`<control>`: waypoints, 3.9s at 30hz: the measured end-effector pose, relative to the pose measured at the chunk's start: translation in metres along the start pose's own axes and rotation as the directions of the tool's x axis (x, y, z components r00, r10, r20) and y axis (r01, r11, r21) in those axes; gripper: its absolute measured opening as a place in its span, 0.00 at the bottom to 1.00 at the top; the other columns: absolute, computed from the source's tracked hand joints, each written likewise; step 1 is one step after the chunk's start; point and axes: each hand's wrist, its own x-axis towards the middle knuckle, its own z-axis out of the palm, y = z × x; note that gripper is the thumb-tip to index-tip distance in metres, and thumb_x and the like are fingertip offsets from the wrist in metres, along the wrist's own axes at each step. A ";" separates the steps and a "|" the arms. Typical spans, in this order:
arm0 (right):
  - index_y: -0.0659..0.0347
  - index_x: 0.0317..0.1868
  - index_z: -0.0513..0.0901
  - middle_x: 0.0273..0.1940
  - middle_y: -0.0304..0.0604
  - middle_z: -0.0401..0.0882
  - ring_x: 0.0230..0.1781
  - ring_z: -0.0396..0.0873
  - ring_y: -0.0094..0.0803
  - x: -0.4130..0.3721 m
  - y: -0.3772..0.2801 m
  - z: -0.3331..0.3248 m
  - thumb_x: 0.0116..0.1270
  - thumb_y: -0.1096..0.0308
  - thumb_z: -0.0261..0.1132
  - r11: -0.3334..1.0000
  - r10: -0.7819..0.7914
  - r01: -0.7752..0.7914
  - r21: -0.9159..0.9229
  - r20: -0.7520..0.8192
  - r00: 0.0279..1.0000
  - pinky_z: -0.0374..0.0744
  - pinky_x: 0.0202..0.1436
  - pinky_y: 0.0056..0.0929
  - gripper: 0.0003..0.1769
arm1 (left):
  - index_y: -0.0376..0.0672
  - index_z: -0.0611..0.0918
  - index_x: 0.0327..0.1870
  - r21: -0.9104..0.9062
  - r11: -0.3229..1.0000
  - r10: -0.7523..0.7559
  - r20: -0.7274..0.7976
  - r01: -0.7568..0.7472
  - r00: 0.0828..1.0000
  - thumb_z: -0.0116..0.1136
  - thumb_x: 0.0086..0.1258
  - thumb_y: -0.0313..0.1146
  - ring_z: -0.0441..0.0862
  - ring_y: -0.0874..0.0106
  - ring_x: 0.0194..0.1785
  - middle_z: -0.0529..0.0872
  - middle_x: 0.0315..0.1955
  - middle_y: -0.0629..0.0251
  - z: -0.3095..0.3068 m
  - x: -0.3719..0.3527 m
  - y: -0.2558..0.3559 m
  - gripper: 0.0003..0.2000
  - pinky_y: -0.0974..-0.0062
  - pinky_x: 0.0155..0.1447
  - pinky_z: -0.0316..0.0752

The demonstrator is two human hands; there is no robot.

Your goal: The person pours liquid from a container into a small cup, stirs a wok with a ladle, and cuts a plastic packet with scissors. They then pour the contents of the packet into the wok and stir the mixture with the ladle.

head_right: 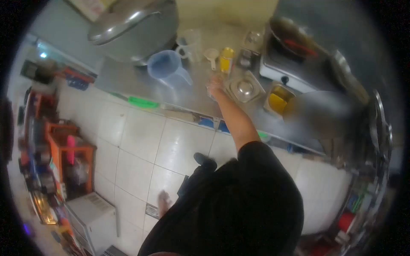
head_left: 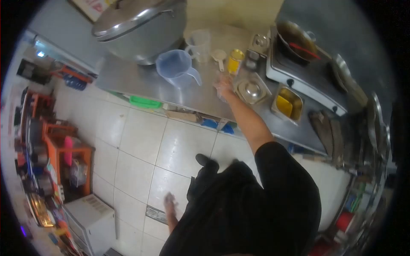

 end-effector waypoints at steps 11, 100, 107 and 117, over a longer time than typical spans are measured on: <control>0.60 0.68 0.73 0.59 0.50 0.75 0.61 0.71 0.47 -0.190 -0.011 -0.149 0.61 0.38 0.69 0.870 0.154 -0.108 -0.481 0.059 0.986 0.70 0.66 0.46 0.43 | 0.36 0.81 0.58 0.386 0.618 0.514 0.462 -0.685 0.723 0.57 0.77 0.30 0.84 0.67 0.53 0.87 0.49 0.56 0.175 0.076 0.323 0.13 0.70 0.57 0.80; 0.62 0.60 0.81 0.46 0.38 0.81 0.46 0.79 0.27 -0.020 -0.040 -0.386 0.75 0.50 0.64 0.424 0.387 -0.290 0.858 0.118 0.915 0.76 0.52 0.28 0.25 | 0.48 0.71 0.50 -0.116 0.940 0.279 0.800 -0.320 0.531 0.69 0.71 0.33 0.74 0.77 0.36 0.74 0.38 0.71 0.520 -0.091 0.677 0.16 0.77 0.38 0.69; 0.62 0.61 0.77 0.45 0.40 0.79 0.43 0.78 0.29 -0.064 -0.049 -0.321 0.76 0.55 0.64 0.284 0.458 -0.280 0.917 0.126 0.880 0.76 0.49 0.30 0.23 | 0.39 0.66 0.65 -0.248 0.892 0.428 0.734 -0.378 0.528 0.61 0.75 0.33 0.77 0.67 0.46 0.78 0.50 0.62 0.587 -0.005 0.719 0.23 0.66 0.48 0.79; 0.63 0.59 0.78 0.42 0.40 0.79 0.37 0.78 0.26 -0.188 -0.079 -0.259 0.76 0.56 0.60 0.198 0.836 -0.232 0.952 -0.040 0.547 0.79 0.42 0.25 0.21 | 0.51 0.71 0.73 0.198 0.725 0.395 0.664 -0.659 0.634 0.58 0.73 0.43 0.79 0.60 0.65 0.74 0.72 0.62 0.723 0.129 0.675 0.27 0.55 0.70 0.71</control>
